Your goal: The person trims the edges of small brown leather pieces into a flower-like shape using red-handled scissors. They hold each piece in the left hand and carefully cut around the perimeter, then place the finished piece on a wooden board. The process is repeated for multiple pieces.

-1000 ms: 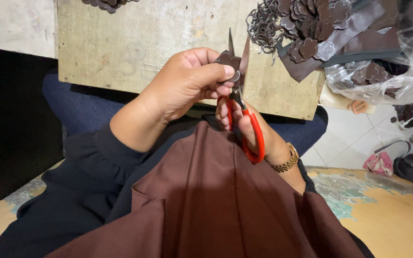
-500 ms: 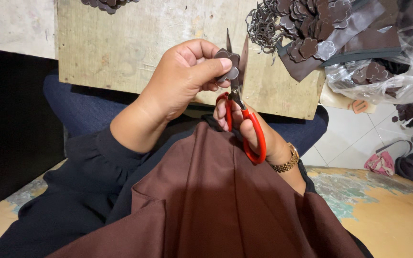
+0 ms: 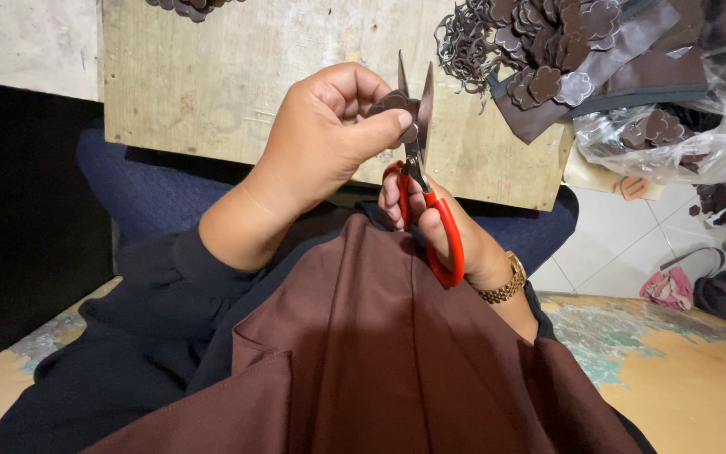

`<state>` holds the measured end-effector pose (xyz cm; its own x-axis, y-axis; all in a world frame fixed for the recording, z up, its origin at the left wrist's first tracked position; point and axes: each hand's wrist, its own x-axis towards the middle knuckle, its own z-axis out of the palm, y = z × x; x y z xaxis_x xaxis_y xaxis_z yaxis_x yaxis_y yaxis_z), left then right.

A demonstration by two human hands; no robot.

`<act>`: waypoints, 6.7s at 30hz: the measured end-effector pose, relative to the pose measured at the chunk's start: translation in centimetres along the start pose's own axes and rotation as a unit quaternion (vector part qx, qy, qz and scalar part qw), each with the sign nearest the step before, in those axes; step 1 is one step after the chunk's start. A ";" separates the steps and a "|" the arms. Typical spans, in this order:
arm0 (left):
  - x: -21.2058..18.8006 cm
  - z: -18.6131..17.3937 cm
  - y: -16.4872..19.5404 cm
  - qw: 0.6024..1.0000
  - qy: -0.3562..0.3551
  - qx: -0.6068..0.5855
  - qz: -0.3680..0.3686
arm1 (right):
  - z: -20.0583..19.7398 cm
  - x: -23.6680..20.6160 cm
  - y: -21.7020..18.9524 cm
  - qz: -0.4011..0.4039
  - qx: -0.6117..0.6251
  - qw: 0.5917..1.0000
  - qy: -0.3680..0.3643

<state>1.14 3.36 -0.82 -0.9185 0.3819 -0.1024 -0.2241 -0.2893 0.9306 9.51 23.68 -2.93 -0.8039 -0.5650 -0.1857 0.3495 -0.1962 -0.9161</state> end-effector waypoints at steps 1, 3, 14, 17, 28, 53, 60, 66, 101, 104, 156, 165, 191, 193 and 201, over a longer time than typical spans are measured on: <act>-0.1 0.0 0.0 0.999 0.007 0.040 0.001 | 0.0 0.0 0.0 0.001 0.001 1.000 -0.001; -0.2 0.0 0.0 0.997 0.011 0.072 -0.005 | 0.0 0.0 0.0 0.002 0.003 1.000 -0.004; 0.2 0.7 -0.4 0.977 0.024 -0.155 -0.144 | -0.1 -0.4 -0.4 -0.005 -0.018 1.000 -0.015; 0.3 0.6 -0.3 0.978 0.025 -0.146 -0.145 | -0.2 -0.4 -0.3 -0.011 -0.020 1.000 -0.015; 0.4 0.8 -0.1 0.991 0.017 -0.045 -0.123 | 0.4 0.1 0.2 -0.014 0.054 0.998 0.034; 0.5 1.0 -1.5 0.994 0.040 -0.065 -0.078 | 0.6 0.5 1.4 -0.023 0.094 0.992 0.082; 0.5 0.4 -1.3 0.993 0.035 -0.080 -0.075 | 0.4 0.3 1.1 -0.018 0.073 0.995 0.066; 0.5 0.2 -1.2 0.994 0.035 -0.077 -0.074 | 0.4 0.3 1.3 -0.020 0.071 0.995 0.062; 0.4 -0.6 -1.2 0.999 0.038 -0.004 -0.038 | 0.3 0.3 0.7 -0.001 0.023 0.999 0.034; 0.4 -0.5 -1.2 0.998 0.040 0.000 -0.043 | 0.3 0.3 0.9 0.000 0.033 0.999 0.038; 0.2 -0.7 -0.6 0.997 0.032 -0.005 -0.065 | -0.2 0.3 1.5 0.009 0.059 0.998 0.028; 0.2 -1.3 0.5 0.996 0.019 0.013 -0.082 | -0.2 0.0 1.4 0.036 0.065 0.997 0.028; 0.1 -1.2 0.3 0.999 0.001 0.025 -0.039 | -0.6 0.2 1.4 0.002 -0.014 1.000 0.015; 0.1 -1.1 0.2 0.999 0.007 0.024 -0.035 | -0.6 0.2 1.4 -0.003 -0.017 1.000 0.011; 0.1 -0.6 -0.2 0.999 0.024 0.011 -0.025 | -0.6 0.4 1.4 -0.007 -0.034 0.999 0.013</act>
<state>0.92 2.93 -1.18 -0.9212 0.3523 -0.1653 -0.2632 -0.2512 0.9314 9.41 23.66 -4.48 -0.8216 -0.5406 -0.1809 0.3050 -0.1488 -0.9407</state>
